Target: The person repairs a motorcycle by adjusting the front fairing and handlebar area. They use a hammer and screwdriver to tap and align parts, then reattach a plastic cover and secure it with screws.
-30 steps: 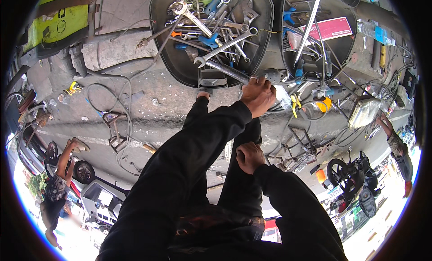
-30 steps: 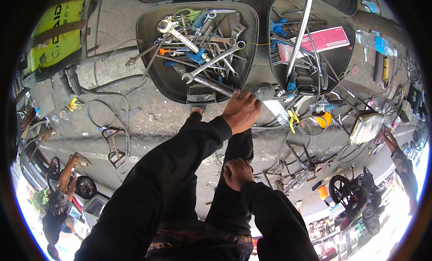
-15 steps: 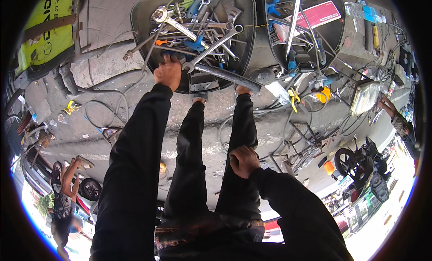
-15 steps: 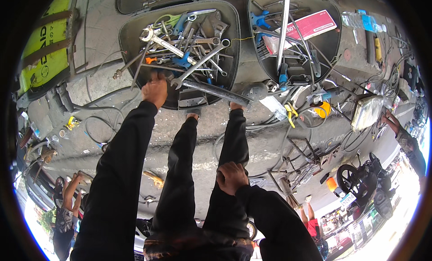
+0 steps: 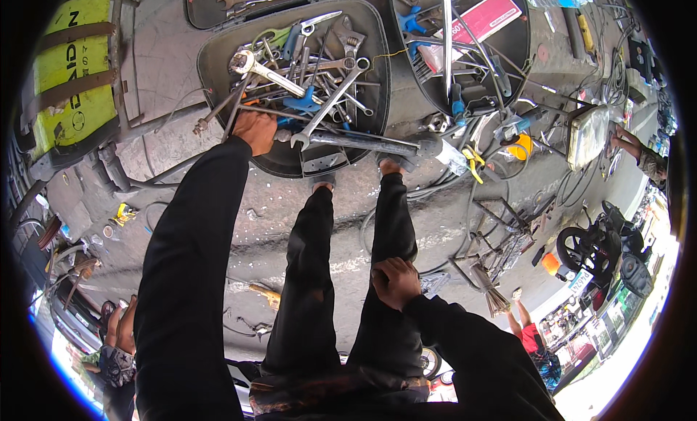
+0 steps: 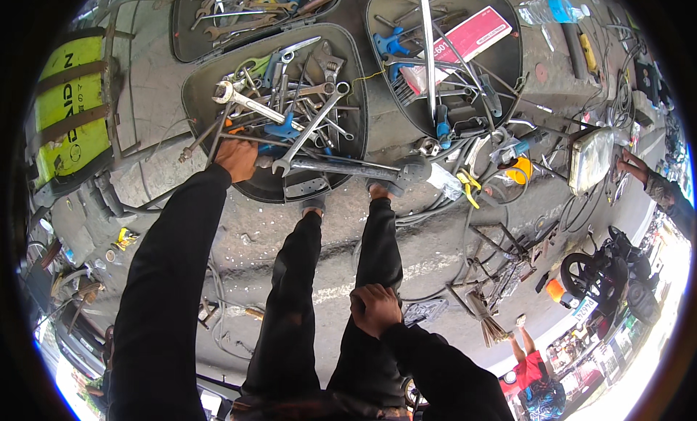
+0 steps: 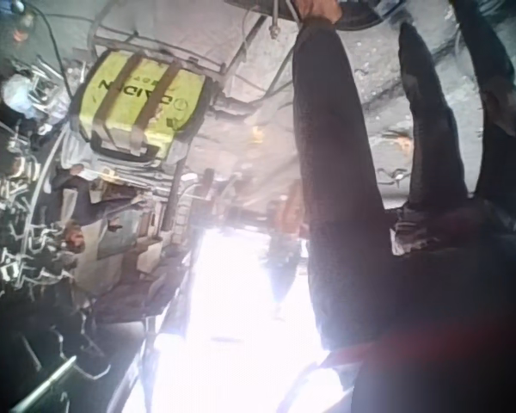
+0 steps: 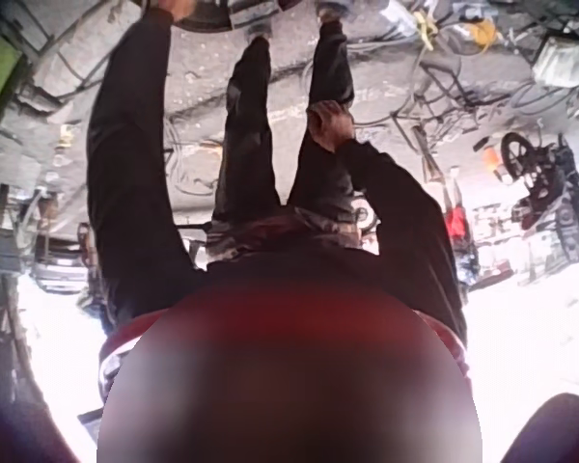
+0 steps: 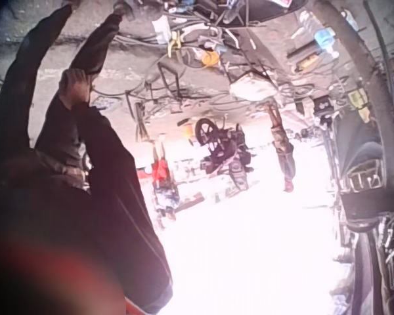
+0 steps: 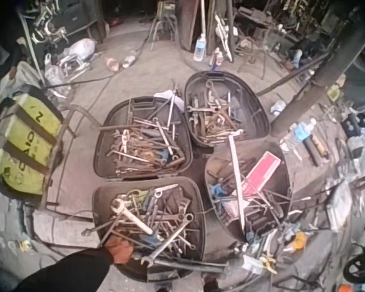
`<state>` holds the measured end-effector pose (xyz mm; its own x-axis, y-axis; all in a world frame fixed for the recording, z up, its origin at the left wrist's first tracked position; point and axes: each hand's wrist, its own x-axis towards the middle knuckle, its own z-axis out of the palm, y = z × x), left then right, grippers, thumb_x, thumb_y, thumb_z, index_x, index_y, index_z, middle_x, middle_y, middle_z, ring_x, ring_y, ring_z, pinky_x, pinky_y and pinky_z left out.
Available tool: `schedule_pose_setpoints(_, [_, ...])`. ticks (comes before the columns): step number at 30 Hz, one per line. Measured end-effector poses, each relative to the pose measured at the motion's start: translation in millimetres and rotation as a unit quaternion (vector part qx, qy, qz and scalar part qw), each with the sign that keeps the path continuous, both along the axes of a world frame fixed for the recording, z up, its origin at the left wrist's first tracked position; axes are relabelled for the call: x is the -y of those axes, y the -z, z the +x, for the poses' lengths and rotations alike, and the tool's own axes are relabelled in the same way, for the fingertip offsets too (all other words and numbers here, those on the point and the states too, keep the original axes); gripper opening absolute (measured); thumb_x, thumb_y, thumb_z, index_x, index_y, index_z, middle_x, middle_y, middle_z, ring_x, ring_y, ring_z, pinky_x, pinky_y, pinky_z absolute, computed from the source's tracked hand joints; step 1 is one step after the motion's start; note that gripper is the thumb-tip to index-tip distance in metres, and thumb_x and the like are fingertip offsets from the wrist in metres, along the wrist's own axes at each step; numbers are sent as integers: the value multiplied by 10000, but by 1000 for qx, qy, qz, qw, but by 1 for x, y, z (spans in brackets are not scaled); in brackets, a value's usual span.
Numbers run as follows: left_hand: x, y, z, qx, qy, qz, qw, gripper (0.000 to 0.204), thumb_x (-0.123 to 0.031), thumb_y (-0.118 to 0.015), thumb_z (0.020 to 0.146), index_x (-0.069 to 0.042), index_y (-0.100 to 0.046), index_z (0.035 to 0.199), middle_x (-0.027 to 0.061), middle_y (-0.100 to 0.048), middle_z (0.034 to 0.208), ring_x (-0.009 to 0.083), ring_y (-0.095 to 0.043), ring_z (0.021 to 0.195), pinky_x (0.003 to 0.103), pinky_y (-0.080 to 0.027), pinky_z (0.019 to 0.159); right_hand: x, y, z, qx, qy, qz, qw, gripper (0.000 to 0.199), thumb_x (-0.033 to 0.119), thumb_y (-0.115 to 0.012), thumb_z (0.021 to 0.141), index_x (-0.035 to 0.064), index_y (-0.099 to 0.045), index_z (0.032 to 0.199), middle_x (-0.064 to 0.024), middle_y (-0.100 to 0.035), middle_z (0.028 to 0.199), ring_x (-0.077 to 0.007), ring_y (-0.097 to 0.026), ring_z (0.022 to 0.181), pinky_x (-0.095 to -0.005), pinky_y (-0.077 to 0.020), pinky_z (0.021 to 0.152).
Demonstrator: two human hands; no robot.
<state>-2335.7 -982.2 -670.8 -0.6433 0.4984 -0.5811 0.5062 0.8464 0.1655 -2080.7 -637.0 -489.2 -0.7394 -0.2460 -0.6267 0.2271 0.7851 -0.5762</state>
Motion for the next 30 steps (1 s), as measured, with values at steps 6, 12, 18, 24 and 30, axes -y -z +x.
schedule_pose_setpoints(6, [6, -98, -14, 292, -252, 97, 918, 234, -221, -561, 861, -3, -629, 815, 178, -660, 846, 353, -658, 821, 438, -511, 700, 56, 36, -45, 174, 323, -164, 916, 315, 331, -682, 944, 39, -671, 1063, -132, -722, 947, -254, -703, 858, -365, -548, 749])
schedule_pose_setpoints(12, [-47, -227, 37, 229, -158, 316, 907, 337, -306, -590, 935, -10, -616, 775, 139, -583, 616, 190, -570, 531, 374, -453, 546, 151, 4, -161, 385, 591, -461, 538, 665, 555, -552, 982, -9, -490, 1329, -180, -648, 1145, -244, -629, 930, -402, -519, 807])
schedule_pose_setpoints(18, [-28, -260, 47, 376, -349, 174, 841, 327, -279, -617, 972, 28, -706, 900, 111, -654, 664, 142, -646, 615, 338, -495, 607, 55, -41, -119, 508, 227, -301, 775, 387, 408, -601, 989, 30, -544, 1048, -50, -531, 724, -160, -606, 517, -322, -538, 460])
schedule_pose_setpoints(24, [-75, -90, 49, 138, -234, 229, 935, 234, -233, -629, 944, -6, -649, 997, 104, -675, 759, 245, -693, 721, 401, -545, 692, -53, -30, -24, 447, 475, -181, 736, 381, 427, -548, 1010, 56, -485, 1068, -58, -516, 760, -181, -603, 530, -353, -543, 430])
schedule_pose_setpoints(30, [-172, 74, 14, 443, -807, 246, 303, 398, -374, -690, 877, -57, -594, 1098, 173, -658, 1026, 340, -652, 944, 492, -547, 813, -32, 16, 113, 242, 554, 30, 796, 546, 498, -552, 965, -39, -546, 1067, -191, -679, 869, -314, -690, 731, -445, -553, 682])
